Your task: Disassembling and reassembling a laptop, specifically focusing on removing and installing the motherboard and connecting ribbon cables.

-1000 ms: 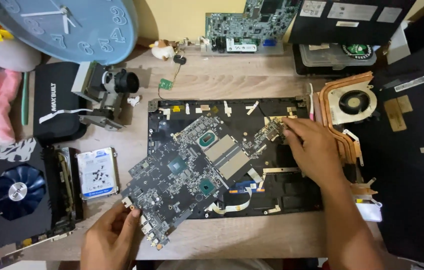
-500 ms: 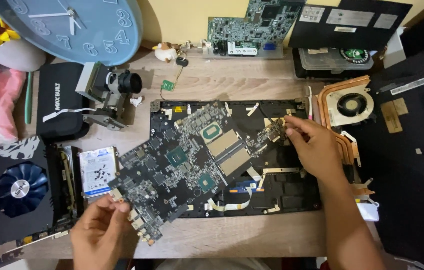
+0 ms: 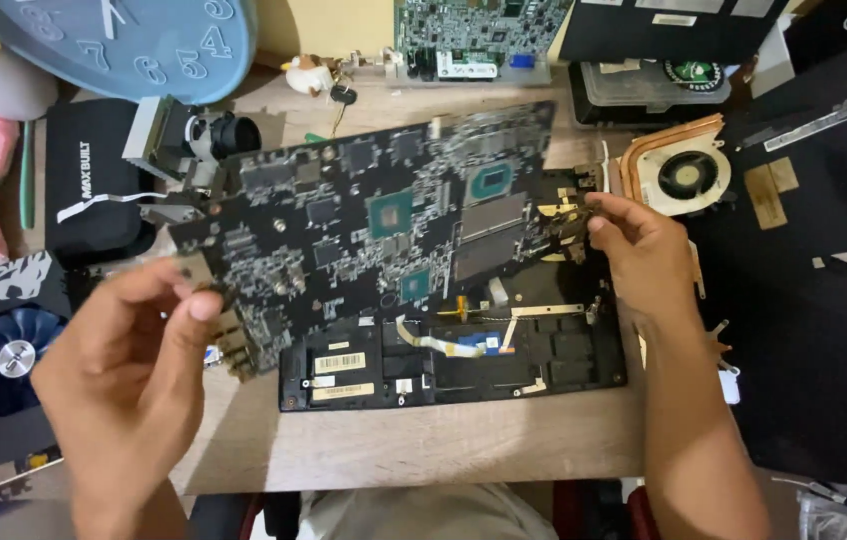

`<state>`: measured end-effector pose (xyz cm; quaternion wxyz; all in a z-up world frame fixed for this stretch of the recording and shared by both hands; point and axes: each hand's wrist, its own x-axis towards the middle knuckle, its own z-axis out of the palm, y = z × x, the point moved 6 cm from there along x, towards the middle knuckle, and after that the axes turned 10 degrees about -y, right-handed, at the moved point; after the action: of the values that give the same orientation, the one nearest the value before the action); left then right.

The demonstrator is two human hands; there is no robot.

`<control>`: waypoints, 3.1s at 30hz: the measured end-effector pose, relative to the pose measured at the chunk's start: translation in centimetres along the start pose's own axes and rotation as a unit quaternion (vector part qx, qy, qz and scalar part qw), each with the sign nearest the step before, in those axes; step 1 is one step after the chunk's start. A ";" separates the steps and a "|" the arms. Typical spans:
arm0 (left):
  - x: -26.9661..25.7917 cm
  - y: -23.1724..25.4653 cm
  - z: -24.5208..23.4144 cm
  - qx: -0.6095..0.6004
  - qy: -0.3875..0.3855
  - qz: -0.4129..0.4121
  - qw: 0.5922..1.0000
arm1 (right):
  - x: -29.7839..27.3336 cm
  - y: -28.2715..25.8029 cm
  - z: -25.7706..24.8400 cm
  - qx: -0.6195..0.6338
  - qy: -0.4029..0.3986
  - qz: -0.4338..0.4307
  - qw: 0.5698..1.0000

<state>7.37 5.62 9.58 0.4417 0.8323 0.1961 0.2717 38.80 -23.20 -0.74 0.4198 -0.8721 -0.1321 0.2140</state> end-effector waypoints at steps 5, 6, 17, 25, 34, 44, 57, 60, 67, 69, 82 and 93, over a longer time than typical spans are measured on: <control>1.9 0.9 0.1 0.076 -0.022 0.046 0.996 | 1.0 2.0 -0.7 0.050 0.009 -0.048 0.998; 2.2 0.9 0.2 0.107 -0.031 0.051 0.992 | 1.3 2.5 -0.9 0.049 0.012 -0.064 0.997; 0.9 -3.3 0.9 0.036 -0.064 0.071 0.995 | -1.5 0.6 -3.4 -0.039 -0.001 -0.066 0.997; -2.3 -4.9 1.7 0.029 -0.095 0.144 0.985 | -4.3 0.7 -3.2 -0.046 0.007 -0.101 0.994; -5.2 -3.9 2.4 0.113 -0.060 0.248 0.960 | -5.4 3.4 -2.1 -0.014 0.043 -0.176 0.983; -4.5 -7.2 2.5 0.014 -0.040 0.172 0.984 | -4.8 2.9 -2.5 -0.004 0.046 -0.142 0.989; 2.6 -5.6 2.8 -0.159 0.026 0.027 0.987 | -1.0 0.9 -2.5 0.009 0.009 -0.061 0.998; 2.8 -7.4 2.8 -0.186 0.049 -0.035 0.981 | -0.6 0.1 -1.8 -0.002 -0.001 -0.040 0.999; 2.8 -7.7 2.5 -0.175 0.015 -0.023 0.984 | -0.2 0.7 -1.5 0.026 -0.016 -0.075 0.997; 2.8 -6.6 2.5 -0.135 -0.008 0.051 0.989 | -0.5 0.7 -2.1 0.008 0.014 -0.098 0.995; -2.5 -4.2 2.1 0.086 -0.140 0.213 0.963 | -5.3 2.5 -2.4 -0.120 0.062 -0.212 0.968; -5.0 -9.1 3.2 0.215 -0.186 0.172 0.943 | -5.9 3.3 -1.0 -0.090 -0.002 -0.111 0.990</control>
<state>4.68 5.60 -0.91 0.2272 0.9643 0.0176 0.1350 34.30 -28.33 -1.19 0.3605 -0.8859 -0.2474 0.1549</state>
